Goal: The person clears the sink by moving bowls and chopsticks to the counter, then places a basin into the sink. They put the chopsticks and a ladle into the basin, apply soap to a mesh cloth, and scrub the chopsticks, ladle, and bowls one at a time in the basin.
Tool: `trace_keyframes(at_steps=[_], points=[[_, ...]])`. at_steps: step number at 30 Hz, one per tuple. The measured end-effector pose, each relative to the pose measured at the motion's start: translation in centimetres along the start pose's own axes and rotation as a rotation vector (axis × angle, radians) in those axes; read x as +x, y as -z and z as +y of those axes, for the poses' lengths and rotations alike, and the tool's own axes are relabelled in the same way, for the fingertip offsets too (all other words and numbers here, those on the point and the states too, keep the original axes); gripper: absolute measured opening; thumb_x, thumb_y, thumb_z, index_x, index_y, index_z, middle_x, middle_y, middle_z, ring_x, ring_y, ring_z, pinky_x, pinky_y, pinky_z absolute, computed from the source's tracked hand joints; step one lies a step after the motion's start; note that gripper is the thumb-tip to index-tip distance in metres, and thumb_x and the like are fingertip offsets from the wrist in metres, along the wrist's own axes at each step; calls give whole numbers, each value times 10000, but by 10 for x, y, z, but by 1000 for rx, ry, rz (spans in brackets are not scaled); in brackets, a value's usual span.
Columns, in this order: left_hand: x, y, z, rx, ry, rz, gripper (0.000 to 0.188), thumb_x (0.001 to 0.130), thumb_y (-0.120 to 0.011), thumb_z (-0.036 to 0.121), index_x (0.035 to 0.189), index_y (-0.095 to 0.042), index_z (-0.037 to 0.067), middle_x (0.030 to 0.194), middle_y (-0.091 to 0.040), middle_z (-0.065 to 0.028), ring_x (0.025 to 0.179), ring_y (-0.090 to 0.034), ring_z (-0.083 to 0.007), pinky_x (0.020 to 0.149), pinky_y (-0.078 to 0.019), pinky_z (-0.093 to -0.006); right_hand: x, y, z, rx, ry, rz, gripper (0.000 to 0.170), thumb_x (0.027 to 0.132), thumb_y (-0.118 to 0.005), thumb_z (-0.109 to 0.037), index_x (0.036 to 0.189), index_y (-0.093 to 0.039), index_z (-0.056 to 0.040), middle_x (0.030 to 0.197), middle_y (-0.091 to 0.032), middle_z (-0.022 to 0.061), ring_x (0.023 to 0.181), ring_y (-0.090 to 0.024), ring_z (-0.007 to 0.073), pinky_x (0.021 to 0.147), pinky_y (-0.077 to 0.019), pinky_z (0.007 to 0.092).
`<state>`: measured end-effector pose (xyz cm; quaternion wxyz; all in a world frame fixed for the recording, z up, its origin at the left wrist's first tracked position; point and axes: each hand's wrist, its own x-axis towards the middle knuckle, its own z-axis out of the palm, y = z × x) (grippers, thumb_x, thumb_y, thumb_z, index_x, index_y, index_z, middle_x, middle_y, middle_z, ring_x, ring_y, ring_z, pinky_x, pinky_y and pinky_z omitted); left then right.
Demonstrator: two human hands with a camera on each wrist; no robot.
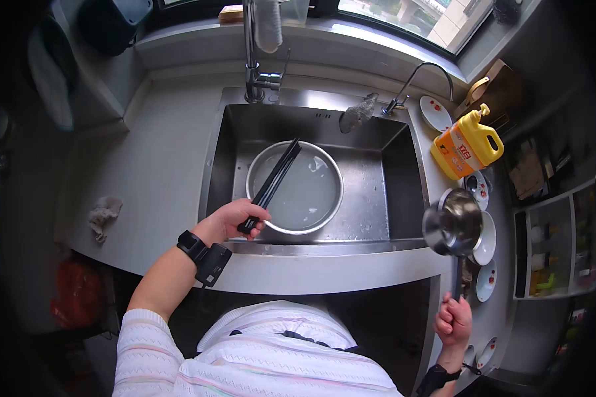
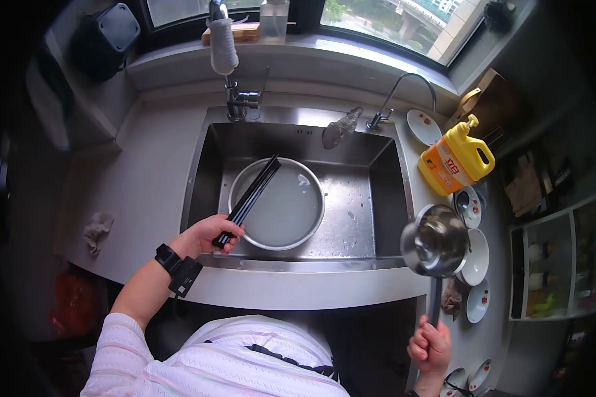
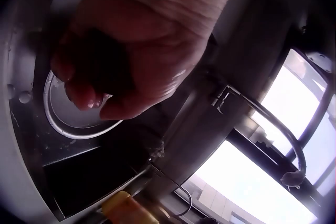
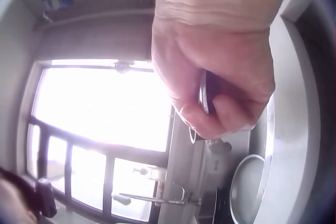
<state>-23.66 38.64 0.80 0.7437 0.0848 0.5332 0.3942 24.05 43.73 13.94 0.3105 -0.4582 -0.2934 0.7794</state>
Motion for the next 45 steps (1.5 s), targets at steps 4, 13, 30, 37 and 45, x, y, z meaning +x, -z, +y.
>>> trace_keyframes(at_steps=[4, 13, 30, 37, 45], points=[[18, 17, 3, 11, 73, -35, 99, 754, -600, 90, 754, -508, 53, 542, -518, -31, 406, -513, -118, 371, -404, -236, 61, -95, 32, -359, -122, -26, 96, 838, -527, -82, 857, -449, -29, 561, -389, -6, 405, -349, 62, 345, -292, 190], [39, 20, 4, 43, 155, -114, 124, 760, -601, 110, 719, -509, 38, 547, -529, -52, 417, -523, -139, 362, -400, -265, 155, -130, 85, -1180, 166, -112, 118, 820, -541, -116, 785, -460, -37, 560, -456, -14, 427, -444, 62, 357, -369, 211], [43, 5, 8, 8, 205, -174, 131, 757, -613, 101, 768, -500, 35, 535, -525, -66, 386, -518, -137, 330, -402, -254, 165, -128, 59, -1368, 243, -29, 152, 776, -564, -117, 786, -449, -17, 589, -529, 120, 538, -562, 249, 522, -435, 354], [34, 6, 12, 171, 187, -133, 138, 736, -609, 86, 760, -487, 27, 522, -506, -56, 378, -506, -134, 334, -403, -248, 167, -127, 58, -1804, 622, 159, 171, 740, -566, -70, 869, -453, -59, 680, -580, 139, 603, -579, 339, 523, -457, 420], [-21, 11, 27, 1645, -500, 402, 180, 656, -561, 49, 815, -499, -10, 670, -587, -177, 574, -605, -289, 509, -478, -377, 182, -108, 43, -1844, 612, 404, 203, 733, -566, -73, 908, -467, -95, 685, -585, 127, 634, -577, 349, 557, -450, 433]])
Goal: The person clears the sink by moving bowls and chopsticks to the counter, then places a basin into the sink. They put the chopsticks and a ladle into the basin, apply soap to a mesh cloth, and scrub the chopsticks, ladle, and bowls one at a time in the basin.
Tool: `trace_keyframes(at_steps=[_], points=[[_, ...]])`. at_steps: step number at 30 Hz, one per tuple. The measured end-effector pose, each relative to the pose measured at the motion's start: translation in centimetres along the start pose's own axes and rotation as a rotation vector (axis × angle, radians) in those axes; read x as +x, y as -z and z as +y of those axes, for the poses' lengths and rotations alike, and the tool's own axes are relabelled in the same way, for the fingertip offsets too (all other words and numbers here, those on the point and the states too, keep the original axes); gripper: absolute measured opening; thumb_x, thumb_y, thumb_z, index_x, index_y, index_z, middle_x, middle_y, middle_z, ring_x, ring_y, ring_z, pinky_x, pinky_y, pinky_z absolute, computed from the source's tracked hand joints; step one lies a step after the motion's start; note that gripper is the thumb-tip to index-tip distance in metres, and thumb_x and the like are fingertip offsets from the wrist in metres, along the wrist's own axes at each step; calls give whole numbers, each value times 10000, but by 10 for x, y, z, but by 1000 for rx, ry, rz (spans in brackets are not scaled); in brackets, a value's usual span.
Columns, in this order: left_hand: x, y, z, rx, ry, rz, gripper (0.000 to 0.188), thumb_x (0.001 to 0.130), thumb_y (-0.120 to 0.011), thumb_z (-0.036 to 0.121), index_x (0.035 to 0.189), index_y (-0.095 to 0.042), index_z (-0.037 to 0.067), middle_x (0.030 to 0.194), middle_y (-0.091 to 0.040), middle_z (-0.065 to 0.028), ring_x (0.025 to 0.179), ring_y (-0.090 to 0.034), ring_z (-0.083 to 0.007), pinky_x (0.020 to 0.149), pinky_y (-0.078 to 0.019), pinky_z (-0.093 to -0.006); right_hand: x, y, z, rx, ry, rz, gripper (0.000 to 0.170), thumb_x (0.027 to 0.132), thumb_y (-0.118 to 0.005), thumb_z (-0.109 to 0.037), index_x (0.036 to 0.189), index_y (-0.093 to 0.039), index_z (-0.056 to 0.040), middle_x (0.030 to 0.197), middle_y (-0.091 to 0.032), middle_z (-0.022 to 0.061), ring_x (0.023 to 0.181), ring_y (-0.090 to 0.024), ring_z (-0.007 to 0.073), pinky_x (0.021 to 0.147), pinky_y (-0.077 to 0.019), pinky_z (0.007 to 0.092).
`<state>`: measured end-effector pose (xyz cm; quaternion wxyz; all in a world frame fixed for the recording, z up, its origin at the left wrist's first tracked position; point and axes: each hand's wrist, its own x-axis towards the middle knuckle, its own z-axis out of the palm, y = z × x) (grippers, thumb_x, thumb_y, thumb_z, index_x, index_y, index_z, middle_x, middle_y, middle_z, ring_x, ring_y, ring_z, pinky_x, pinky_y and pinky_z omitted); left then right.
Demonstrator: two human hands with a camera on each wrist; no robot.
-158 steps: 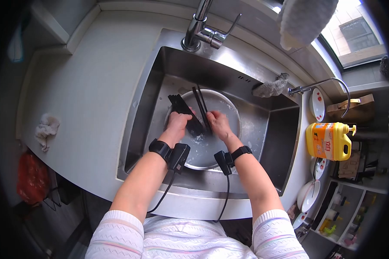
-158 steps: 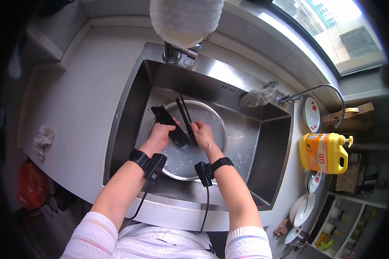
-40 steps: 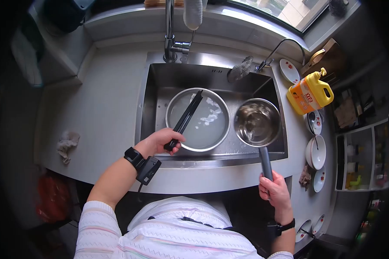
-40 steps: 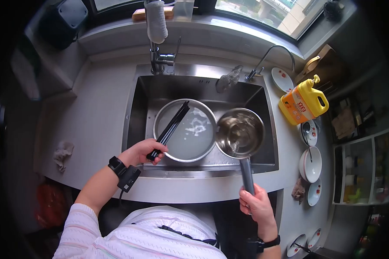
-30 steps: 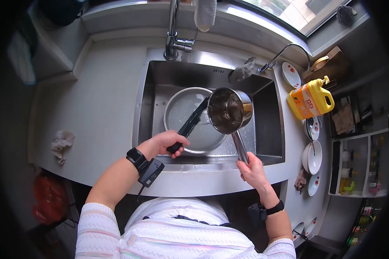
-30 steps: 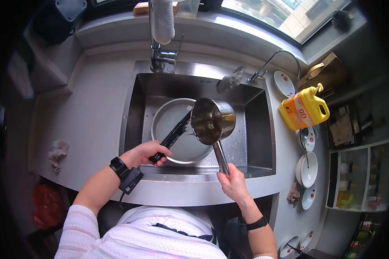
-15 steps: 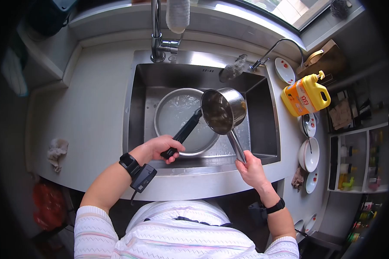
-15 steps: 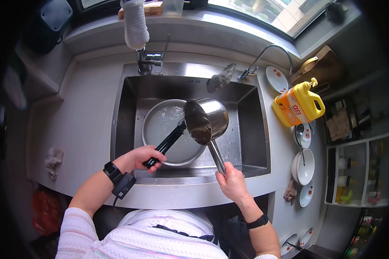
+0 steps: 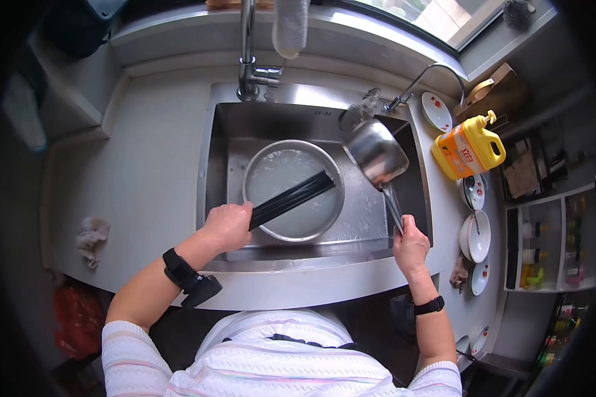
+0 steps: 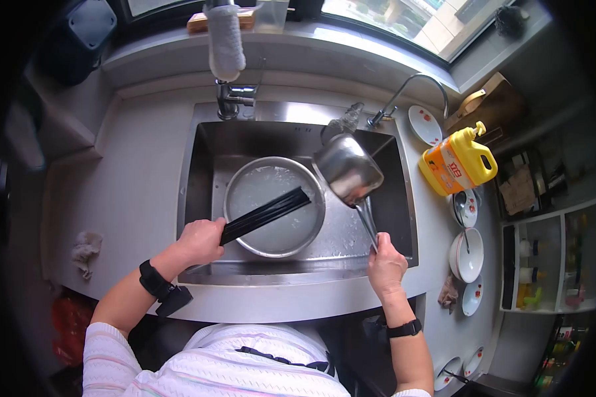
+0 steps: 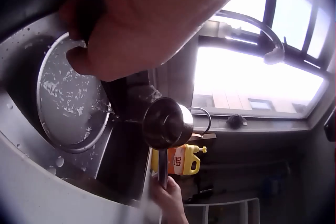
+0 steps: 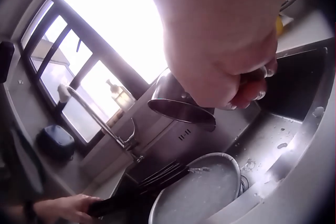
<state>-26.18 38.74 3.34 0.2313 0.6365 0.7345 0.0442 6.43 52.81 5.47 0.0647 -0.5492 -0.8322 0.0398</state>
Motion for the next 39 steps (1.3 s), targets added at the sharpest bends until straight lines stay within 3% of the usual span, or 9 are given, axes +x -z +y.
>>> trace_keyframes(at_steps=[5, 7, 16, 27, 31, 34, 35, 38, 39], points=[[-30, 24, -20, 110, 113, -6, 222, 654, -587, 75, 834, -468, 25, 678, -593, -145, 694, -596, -348, 620, -468, -437, 10, -17, 5, 504, -105, -188, 60, 762, -547, -80, 782, -506, -42, 538, -527, 85, 471, -546, 209, 465, -439, 349], [-49, 33, -38, 104, 166, 63, 214, 653, -585, 73, 831, -473, 33, 675, -589, -146, 672, -592, -345, 597, -463, -436, 10, 13, -29, 883, -293, -481, 88, 768, -574, -81, 754, -515, -17, 519, -491, 20, 412, -475, 102, 380, -402, 256], [-139, 104, -111, -281, 528, 446, 284, 633, -610, 115, 885, -533, 11, 557, -519, -127, 521, -543, -258, 512, -412, -348, 43, 15, -192, 1080, 37, -1001, 134, 777, -575, -123, 779, -523, 1, 561, -476, 8, 448, -465, 80, 385, -377, 221], [-116, 102, -186, -41, 659, 451, 306, 619, -553, 98, 918, -511, 51, 666, -578, -166, 702, -577, -354, 651, -446, -435, 55, -72, -383, 1153, 351, -1190, 182, 761, -573, -177, 739, -514, -6, 575, -471, 22, 455, -463, 94, 406, -370, 233], [-108, 92, -214, 46, 647, 566, 394, 604, -540, 58, 993, -482, 49, 749, -586, -202, 768, -568, -389, 686, -445, -450, 58, -68, -392, 1143, 349, -1246, 267, 785, -579, -268, 821, -516, -12, 621, -508, 34, 483, -503, 100, 416, -408, 245], [-104, 87, -243, -102, 418, 703, 492, 565, -497, -1, 1055, -476, 40, 811, -565, -225, 782, -558, -404, 671, -429, -437, 63, -61, -380, 1167, 281, -1299, 426, 799, -574, -363, 1027, -487, -13, 768, -559, 66, 597, -578, 115, 450, -464, 252], [-104, 98, -237, -138, 532, 558, 534, 564, -478, -4, 1096, -463, 35, 834, -577, -215, 817, -570, -386, 699, -440, -397, 64, -60, -373, 1136, 325, -1271, 507, 792, -580, -354, 1118, -449, 12, 804, -565, 83, 653, -587, 137, 453, -473, 272], [-104, 81, -280, -189, 231, 612, 692, 552, -404, -52, 1238, -394, 35, 1012, -572, -210, 1033, -526, -339, 855, -395, -324, 65, -50, -332, 1082, 350, -1069, 654, 768, -601, -297, 1251, -327, 49, 850, -589, 121, 673, -579, 184, 461, -485, 289], [-89, 89, -264, -158, 349, 554, 705, 551, -406, -61, 1248, -388, 41, 1021, -570, -209, 1041, -522, -336, 867, -387, -316, 66, -45, -313, 1081, 332, -1017, 629, 768, -594, -277, 1242, -341, 50, 837, -594, 123, 658, -575, 179, 464, -485, 285]])
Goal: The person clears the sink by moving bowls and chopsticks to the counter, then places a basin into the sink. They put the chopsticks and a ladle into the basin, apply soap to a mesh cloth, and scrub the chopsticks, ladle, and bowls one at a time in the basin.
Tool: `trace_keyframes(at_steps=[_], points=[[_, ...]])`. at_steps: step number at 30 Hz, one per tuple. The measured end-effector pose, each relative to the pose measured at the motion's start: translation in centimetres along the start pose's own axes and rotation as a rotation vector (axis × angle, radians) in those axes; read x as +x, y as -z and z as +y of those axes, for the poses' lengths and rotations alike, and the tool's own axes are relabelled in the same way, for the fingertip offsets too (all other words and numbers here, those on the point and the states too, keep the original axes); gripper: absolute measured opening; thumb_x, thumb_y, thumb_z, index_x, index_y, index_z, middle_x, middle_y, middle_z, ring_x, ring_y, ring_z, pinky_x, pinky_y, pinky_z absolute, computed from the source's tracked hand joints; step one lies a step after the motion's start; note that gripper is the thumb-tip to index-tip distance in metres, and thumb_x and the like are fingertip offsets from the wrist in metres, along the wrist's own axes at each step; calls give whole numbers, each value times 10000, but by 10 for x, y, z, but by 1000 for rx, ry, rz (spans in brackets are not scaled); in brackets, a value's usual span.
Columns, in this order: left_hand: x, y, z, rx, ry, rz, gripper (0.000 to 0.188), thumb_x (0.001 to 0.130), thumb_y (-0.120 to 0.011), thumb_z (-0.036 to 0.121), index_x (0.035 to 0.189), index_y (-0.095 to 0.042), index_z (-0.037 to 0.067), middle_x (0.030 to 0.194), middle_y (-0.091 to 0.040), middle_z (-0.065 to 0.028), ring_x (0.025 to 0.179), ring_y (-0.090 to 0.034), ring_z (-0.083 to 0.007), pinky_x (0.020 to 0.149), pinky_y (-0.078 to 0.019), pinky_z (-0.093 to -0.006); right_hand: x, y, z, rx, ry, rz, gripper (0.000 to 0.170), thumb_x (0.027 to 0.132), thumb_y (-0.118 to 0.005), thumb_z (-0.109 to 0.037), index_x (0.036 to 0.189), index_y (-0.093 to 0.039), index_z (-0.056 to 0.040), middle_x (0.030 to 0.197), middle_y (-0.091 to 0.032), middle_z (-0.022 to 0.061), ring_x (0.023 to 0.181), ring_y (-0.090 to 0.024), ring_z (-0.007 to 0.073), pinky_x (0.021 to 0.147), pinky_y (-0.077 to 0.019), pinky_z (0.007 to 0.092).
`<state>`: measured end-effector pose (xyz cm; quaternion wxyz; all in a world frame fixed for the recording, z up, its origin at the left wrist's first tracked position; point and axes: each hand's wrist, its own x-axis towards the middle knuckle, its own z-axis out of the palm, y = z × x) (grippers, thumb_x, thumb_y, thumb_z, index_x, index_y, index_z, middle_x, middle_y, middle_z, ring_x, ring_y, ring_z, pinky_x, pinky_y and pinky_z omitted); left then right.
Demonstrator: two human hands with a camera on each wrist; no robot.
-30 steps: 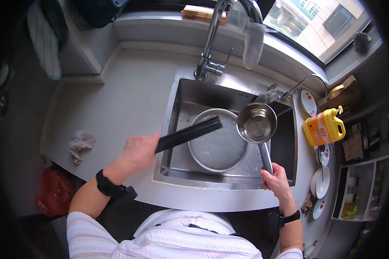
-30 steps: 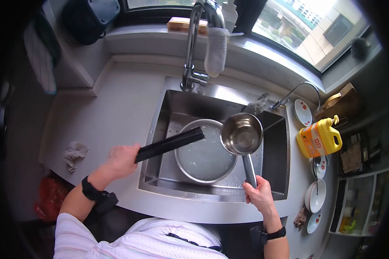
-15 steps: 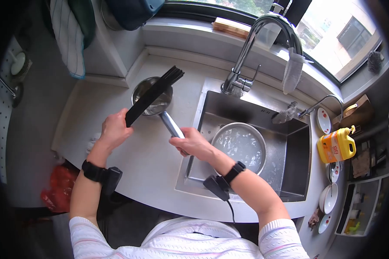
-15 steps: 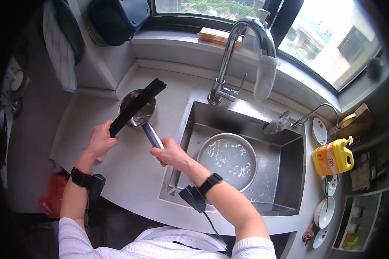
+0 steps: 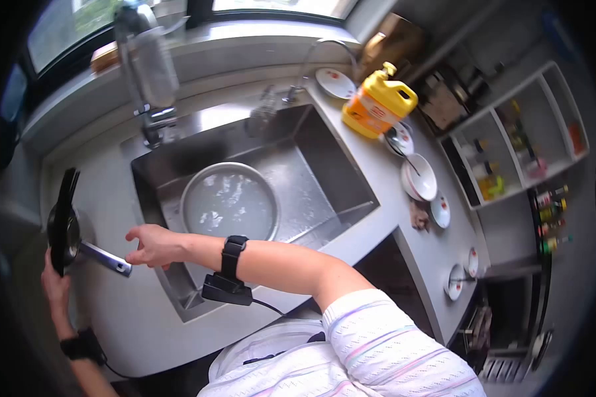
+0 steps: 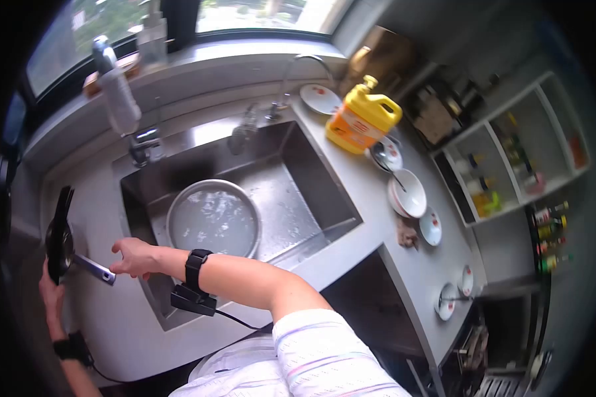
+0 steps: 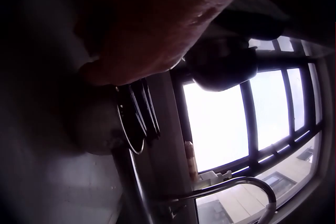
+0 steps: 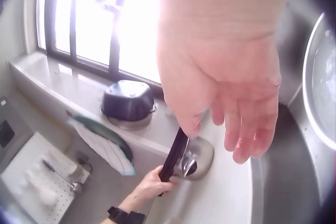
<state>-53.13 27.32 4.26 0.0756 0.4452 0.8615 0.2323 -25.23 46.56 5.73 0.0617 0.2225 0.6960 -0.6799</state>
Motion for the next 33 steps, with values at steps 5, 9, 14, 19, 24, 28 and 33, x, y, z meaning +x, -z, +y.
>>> trace_keyframes(at_steps=[5, 9, 14, 19, 24, 28, 33], points=[[-1, -6, -53, -3, -44, -15, 785, 543, -535, -68, 1293, -333, 46, 1159, -495, -212, 1107, -467, -334, 923, -355, -357, -116, 58, 8, 59, -37, 118, 420, 791, -530, -187, 1141, -465, 37, 794, -605, 99, 664, -596, 132, 502, -482, 247], [-2, -7, -60, 99, -133, 29, 850, 521, -587, -52, 1314, -310, 73, 1200, -459, -209, 1133, -436, -339, 940, -343, -351, -215, 99, 37, 176, -120, 331, 347, 852, -496, -195, 1127, -488, 16, 850, -611, 78, 688, -607, 118, 514, -491, 226], [-11, 1, -13, 179, 55, 6, 916, 494, -638, -17, 1329, -278, 94, 1198, -461, -192, 1120, -434, -355, 944, -346, -372, -339, 148, 104, 362, -212, 840, 294, 853, -525, -211, 1067, -519, -10, 837, -607, 66, 657, -610, 123, 473, -477, 226], [-20, -7, -22, 325, -16, 118, 924, 509, -662, 33, 1337, -265, 133, 1215, -446, -183, 1124, -415, -371, 933, -351, -409, -444, 184, 162, 498, -320, 1154, 242, 842, -536, -200, 1018, -530, -33, 801, -599, 62, 620, -596, 126, 459, -461, 233], [-44, 4, -24, 455, 71, 369, 764, 642, -645, 84, 1324, -302, 115, 1237, -422, -202, 1135, -406, -368, 951, -332, -416, -513, 208, 201, 392, -459, 1387, 202, 833, -541, -190, 964, -548, -36, 740, -595, 48, 572, -587, 118, 428, -451, 230], [-85, 11, -6, 404, -46, 523, 484, 796, -546, 68, 1257, -402, 44, 1237, -433, -200, 1147, -408, -340, 962, -324, -392, -552, 223, 219, 373, -444, 1453, 204, 835, -542, -195, 959, -554, -34, 730, -590, 47, 543, -576, 109, 396, -428, 205], [-127, -7, 117, 317, 13, 544, 413, 826, -517, 52, 1228, -430, 31, 1234, -455, -158, 1152, -421, -291, 967, -323, -362, -572, 251, 226, 339, -370, 1490, 225, 839, -546, -201, 974, -549, -21, 741, -590, 52, 537, -570, 105, 398, -420, 201]])
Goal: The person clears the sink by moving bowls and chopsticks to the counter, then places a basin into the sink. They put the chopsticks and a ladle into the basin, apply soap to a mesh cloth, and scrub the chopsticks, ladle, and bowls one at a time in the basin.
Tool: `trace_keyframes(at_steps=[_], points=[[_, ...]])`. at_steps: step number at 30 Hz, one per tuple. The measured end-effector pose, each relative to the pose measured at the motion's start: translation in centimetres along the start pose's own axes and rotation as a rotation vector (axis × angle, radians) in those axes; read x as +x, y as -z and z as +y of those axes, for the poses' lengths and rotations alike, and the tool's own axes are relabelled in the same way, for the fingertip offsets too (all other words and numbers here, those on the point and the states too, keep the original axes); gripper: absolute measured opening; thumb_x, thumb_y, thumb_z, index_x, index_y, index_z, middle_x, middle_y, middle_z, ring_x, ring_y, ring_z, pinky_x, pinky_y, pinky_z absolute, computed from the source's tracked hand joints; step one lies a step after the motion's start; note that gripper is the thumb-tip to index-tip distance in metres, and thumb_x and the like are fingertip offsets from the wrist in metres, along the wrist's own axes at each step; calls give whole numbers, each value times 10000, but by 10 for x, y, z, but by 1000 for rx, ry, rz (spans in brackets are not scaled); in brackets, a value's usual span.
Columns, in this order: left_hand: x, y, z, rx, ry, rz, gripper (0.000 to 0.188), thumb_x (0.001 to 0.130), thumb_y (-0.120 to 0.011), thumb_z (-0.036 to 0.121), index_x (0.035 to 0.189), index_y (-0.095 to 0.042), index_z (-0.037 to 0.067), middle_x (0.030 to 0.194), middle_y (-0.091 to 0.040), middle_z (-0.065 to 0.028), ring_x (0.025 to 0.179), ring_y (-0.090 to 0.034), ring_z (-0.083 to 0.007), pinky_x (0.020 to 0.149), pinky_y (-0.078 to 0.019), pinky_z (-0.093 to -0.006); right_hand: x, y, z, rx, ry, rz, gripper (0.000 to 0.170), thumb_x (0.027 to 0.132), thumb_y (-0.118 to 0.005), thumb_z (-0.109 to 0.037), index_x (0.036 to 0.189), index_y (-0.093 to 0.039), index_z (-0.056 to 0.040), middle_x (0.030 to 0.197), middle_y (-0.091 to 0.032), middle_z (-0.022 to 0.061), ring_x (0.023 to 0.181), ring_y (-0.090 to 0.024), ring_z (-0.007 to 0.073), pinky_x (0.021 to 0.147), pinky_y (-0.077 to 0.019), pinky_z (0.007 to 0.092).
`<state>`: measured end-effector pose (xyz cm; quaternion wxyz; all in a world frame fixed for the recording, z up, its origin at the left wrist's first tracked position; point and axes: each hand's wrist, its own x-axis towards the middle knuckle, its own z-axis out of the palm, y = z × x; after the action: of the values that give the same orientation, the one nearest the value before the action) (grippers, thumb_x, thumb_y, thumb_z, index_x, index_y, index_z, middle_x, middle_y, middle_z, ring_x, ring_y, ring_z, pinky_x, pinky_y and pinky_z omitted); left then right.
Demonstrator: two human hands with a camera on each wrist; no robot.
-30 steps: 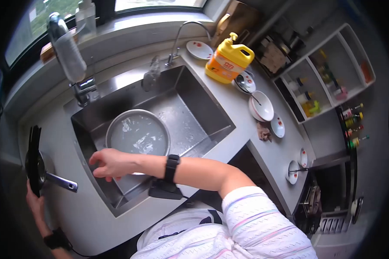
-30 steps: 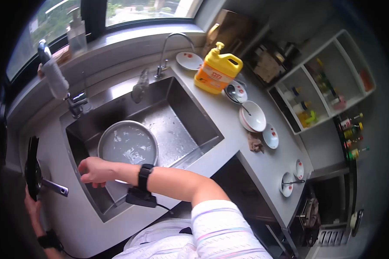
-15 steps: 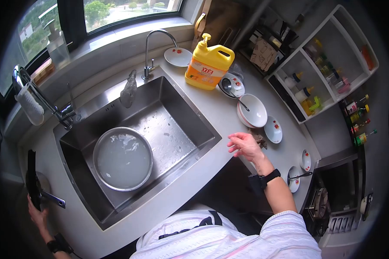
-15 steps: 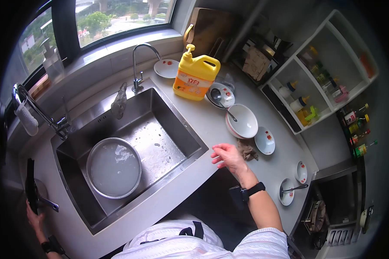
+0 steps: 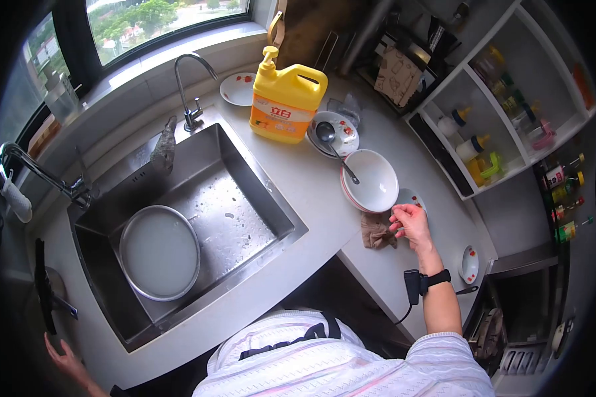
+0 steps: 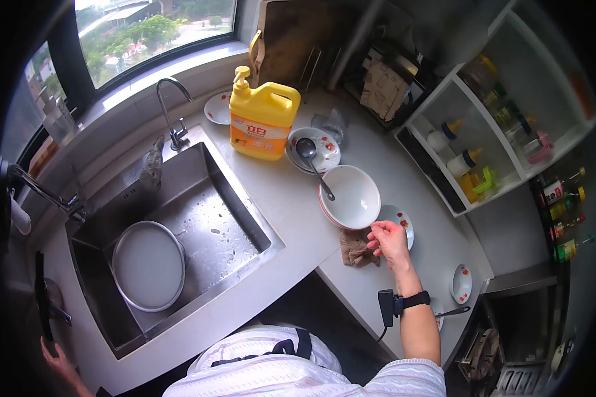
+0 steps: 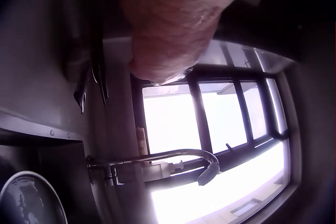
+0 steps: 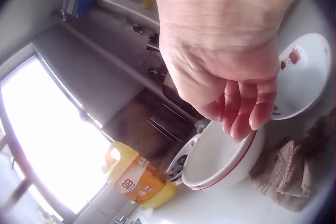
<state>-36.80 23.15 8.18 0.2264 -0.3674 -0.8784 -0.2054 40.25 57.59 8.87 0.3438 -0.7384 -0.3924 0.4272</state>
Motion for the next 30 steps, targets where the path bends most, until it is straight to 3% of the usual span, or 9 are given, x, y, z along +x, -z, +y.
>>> trace_keyframes(at_steps=[2, 5, 9, 12, 15, 18, 20, 24, 30], points=[[-7, 6, 37, -13, 29, -4, 390, 833, -508, 42, 1217, -440, 25, 1233, -462, -138, 1153, -426, -269, 967, -324, -350, 8, 0, -9, 3, 70, -14, 219, 840, -539, -195, 958, -553, -11, 732, -590, 47, 546, -570, 104, 404, -416, 195], [-13, 11, 88, -169, -66, 16, 367, 837, -493, 14, 1202, -450, 10, 1218, -476, -104, 1141, -437, -213, 966, -328, -319, 25, 3, -30, -33, 142, -53, 202, 834, -531, -167, 951, -561, -5, 739, -603, 51, 565, -571, 96, 412, -410, 188], [-19, 11, 148, -282, -111, -22, 364, 818, -492, -18, 1180, -466, 4, 1183, -498, -98, 1117, -452, -217, 960, -330, -315, 33, 12, -63, -91, 261, -118, 185, 836, -522, -146, 945, -573, -6, 757, -613, 50, 597, -579, 86, 431, -412, 177], [-32, 17, 188, -329, -72, -75, 329, 771, -506, -50, 1098, -518, -12, 1113, -528, -92, 1059, -487, -219, 928, -352, -302, 29, -9, -77, -134, 308, -243, 167, 845, -512, -124, 947, -575, -8, 759, -613, 49, 605, -581, 85, 452, -423, 174], [-52, 14, 208, -399, 120, -121, 283, 730, -517, -62, 1006, -560, -13, 1019, -555, -97, 980, -526, -218, 880, -385, -292, 9, -33, -80, -56, 281, -405, 152, 849, -522, -112, 944, -576, -7, 761, -614, 57, 614, -585, 92, 476, -435, 171], [-61, 5, 224, -447, 57, -240, 203, 681, -540, -49, 875, -588, -12, 884, -579, -100, 867, -555, -223, 797, -423, -292, -12, -76, -91, -25, 254, -540, 149, 849, -537, -113, 943, -580, -6, 775, -619, 60, 639, -589, 94, 494, -441, 172], [-59, -5, 232, -473, 33, -338, 189, 676, -550, -35, 860, -587, -10, 874, -584, -105, 851, -554, -242, 769, -432, -304, -17, -111, -103, -107, 320, -810, 164, 852, -535, -123, 959, -583, -8, 795, -624, 55, 669, -593, 94, 505, -446, 176], [-39, -23, 263, -549, -120, -310, 187, 668, -562, -20, 849, -595, 11, 864, -589, -108, 836, -553, -258, 744, -443, -319, -24, -202, -137, -171, 377, -1077, 205, 862, -531, -173, 990, -579, -20, 859, -628, 60, 719, -612, 115, 532, -478, 198], [-13, -52, 283, -678, -190, -378, 183, 664, -574, -13, 840, -605, 26, 855, -589, -102, 835, -553, -246, 731, -451, -313, 18, -358, -150, -279, 190, -1068, 317, 885, -456, -195, 1152, -461, -26, 1053, -567, 83, 815, -597, 140, 601, -504, 296]])
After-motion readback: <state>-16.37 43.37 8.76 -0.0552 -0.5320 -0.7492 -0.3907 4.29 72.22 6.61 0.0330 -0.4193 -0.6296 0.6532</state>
